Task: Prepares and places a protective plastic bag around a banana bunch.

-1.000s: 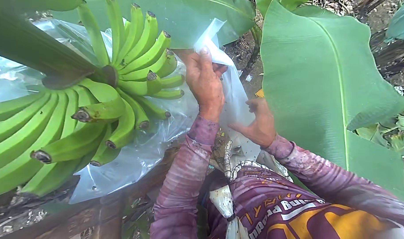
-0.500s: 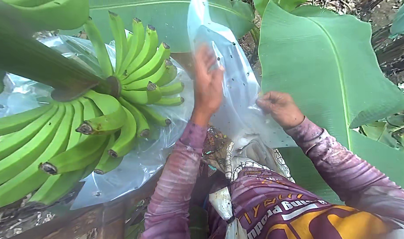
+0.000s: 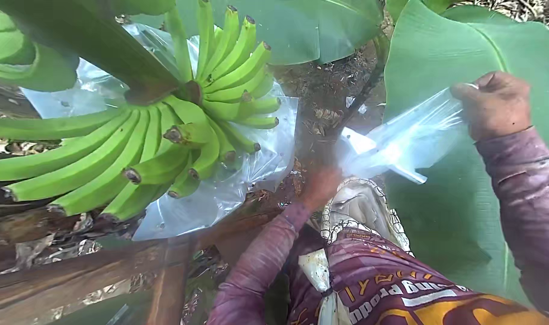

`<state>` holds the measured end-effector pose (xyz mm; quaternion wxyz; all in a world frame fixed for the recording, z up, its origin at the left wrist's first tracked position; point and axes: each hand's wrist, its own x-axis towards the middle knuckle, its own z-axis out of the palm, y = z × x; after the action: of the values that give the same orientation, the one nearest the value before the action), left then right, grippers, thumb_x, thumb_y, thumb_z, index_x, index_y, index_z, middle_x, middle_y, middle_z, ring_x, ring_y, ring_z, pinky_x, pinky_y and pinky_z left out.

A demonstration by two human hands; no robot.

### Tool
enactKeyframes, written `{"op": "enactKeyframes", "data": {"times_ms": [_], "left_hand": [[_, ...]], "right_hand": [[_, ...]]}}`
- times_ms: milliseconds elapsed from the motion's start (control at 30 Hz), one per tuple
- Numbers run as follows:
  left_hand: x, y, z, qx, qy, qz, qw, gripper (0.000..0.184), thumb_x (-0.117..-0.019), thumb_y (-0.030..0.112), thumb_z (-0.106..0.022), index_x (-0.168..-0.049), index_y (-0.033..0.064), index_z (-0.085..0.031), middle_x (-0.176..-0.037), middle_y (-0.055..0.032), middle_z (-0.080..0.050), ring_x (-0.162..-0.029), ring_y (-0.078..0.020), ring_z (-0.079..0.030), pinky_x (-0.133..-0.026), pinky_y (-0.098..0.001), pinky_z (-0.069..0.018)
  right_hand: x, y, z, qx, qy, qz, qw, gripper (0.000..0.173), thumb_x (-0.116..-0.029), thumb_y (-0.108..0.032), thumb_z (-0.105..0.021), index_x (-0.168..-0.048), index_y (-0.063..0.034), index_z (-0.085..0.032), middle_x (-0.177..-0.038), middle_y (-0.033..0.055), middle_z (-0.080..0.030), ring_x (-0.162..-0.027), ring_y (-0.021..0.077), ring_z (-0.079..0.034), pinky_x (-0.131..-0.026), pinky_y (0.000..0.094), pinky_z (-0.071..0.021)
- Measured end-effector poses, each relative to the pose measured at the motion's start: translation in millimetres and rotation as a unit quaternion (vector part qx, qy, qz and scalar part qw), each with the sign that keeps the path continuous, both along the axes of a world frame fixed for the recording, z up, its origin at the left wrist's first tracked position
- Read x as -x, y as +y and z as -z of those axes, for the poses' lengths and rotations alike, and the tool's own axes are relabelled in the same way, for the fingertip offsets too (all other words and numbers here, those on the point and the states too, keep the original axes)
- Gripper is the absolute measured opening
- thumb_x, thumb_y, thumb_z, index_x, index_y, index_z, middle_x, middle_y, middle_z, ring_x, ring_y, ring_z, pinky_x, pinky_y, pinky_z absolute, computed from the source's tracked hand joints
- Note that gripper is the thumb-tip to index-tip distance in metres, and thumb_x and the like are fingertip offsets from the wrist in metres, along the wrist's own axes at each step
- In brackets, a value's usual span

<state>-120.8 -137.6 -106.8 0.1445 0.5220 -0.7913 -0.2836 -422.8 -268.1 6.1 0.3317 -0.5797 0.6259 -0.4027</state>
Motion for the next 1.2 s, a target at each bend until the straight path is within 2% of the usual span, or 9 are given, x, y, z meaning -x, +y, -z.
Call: {"op": "enactKeyframes", "data": {"times_ms": [200,300,433,567,733,867,1000,1067,1200], "left_hand": [[2.0,-1.9,-22.0,-0.140,-0.022,-0.012,0.990,0.028,-0.1058,0.025,-0.053,-0.114,0.0047,-0.070,-0.106,-0.0173,-0.072,-0.100,-0.0351,-0.070,-0.087,-0.0569,-0.0558],[-2.5,14.3,2.2,-0.193,-0.093,-0.009,0.977,0.033,-0.1058,0.027,-0.049,-0.118,0.0036,-0.069,-0.109,-0.0220,-0.071,-0.107,-0.0406,-0.068,-0.092,-0.0605,-0.0529],[-3.3,14.2,-5.3,-0.285,-0.079,0.036,0.954,0.040,-0.1059,0.030,-0.051,-0.130,0.0014,-0.063,-0.121,-0.0252,-0.067,-0.118,-0.0422,-0.063,-0.101,-0.0627,-0.0473],[-11.4,4.0,-89.3,-0.036,0.152,-0.115,0.981,0.042,-0.0967,0.029,-0.070,-0.130,0.0033,-0.066,-0.113,-0.0161,-0.072,-0.095,-0.0260,-0.072,-0.087,-0.0474,-0.0595],[-3.3,-54.5,-130.9,0.255,0.172,-0.228,0.924,0.077,-0.0822,0.035,-0.084,-0.143,-0.0004,-0.054,-0.142,-0.0257,-0.055,-0.129,-0.0387,-0.055,-0.107,-0.0519,-0.0468],[-6.6,-64.7,-124.2,0.215,0.092,-0.172,0.957,0.029,-0.0974,0.023,-0.066,-0.119,0.0038,-0.074,-0.116,-0.0167,-0.071,-0.112,-0.0334,-0.065,-0.098,-0.0486,-0.0522],[-36.7,-17.7,-139.3,0.068,0.139,-0.139,0.978,0.024,-0.1061,0.020,-0.055,-0.108,0.0027,-0.071,-0.096,-0.0125,-0.071,-0.089,-0.0251,-0.070,-0.081,-0.0474,-0.0588],[-56.1,7.5,-147.6,0.028,0.197,-0.139,0.970,0.022,-0.1054,0.021,-0.056,-0.102,0.0050,-0.071,-0.082,-0.0072,-0.068,-0.072,-0.0179,-0.065,-0.067,-0.0407,-0.0572],[-81.3,53.7,-170.1,0.222,0.108,-0.227,0.942,0.015,-0.0985,0.017,-0.065,-0.100,0.0082,-0.077,-0.109,-0.0053,-0.070,-0.093,-0.0134,-0.069,-0.079,-0.0340,-0.0597]], "right_hand": [[-26.8,-27.2,-46.4,0.107,0.118,-0.035,0.987,0.026,-0.0940,-0.032,-0.071,-0.089,-0.0095,-0.060,-0.073,-0.0093,-0.053,-0.061,-0.0043,-0.050,-0.061,0.0185,-0.0467],[-0.4,-54.6,-76.0,0.126,0.190,0.030,0.973,0.042,-0.0966,-0.041,-0.065,-0.104,0.0003,-0.068,-0.089,0.0071,-0.064,-0.078,0.0081,-0.057,-0.078,0.0317,-0.0501],[-6.8,-63.1,-96.9,0.159,0.189,0.004,0.969,0.041,-0.0983,-0.042,-0.063,-0.100,-0.0014,-0.068,-0.086,0.0023,-0.062,-0.075,0.0040,-0.055,-0.076,0.0281,-0.0487],[-57.1,-25.6,-104.9,0.154,0.186,-0.191,0.952,0.035,-0.1001,-0.038,-0.065,-0.094,-0.0035,-0.069,-0.078,-0.0001,-0.063,-0.066,0.0001,-0.054,-0.066,0.0238,-0.0489],[-91.3,12.3,-141.6,0.145,0.197,-0.385,0.890,0.031,-0.0931,-0.041,-0.070,-0.089,-0.0102,-0.069,-0.074,-0.0041,-0.063,-0.064,-0.0005,-0.055,-0.061,0.0242,-0.0498],[-70.8,-6.7,-163.7,0.219,0.227,-0.509,0.801,0.036,-0.0895,-0.053,-0.070,-0.096,-0.0179,-0.073,-0.070,-0.0086,-0.062,-0.058,-0.0015,-0.054,-0.051,0.0233,-0.0479],[-43.1,-46.8,-185.0,0.263,0.359,-0.500,0.743,0.027,-0.0930,-0.029,-0.066,-0.101,-0.0042,-0.071,-0.080,0.0134,-0.066,-0.067,0.0313,-0.063,-0.060,0.0574,-0.0498],[-34.1,-97.8,-160.1,0.321,0.342,-0.513,0.719,0.026,-0.0950,-0.034,-0.061,-0.102,-0.0099,-0.069,-0.081,0.0110,-0.061,-0.068,0.0297,-0.061,-0.056,0.0545,-0.0471],[-74.3,-123.4,-139.6,0.228,0.286,-0.457,0.811,0.020,-0.0971,-0.022,-0.065,-0.100,-0.0042,-0.074,-0.089,0.0181,-0.069,-0.080,0.0340,-0.067,-0.070,0.0634,-0.0511]]}}
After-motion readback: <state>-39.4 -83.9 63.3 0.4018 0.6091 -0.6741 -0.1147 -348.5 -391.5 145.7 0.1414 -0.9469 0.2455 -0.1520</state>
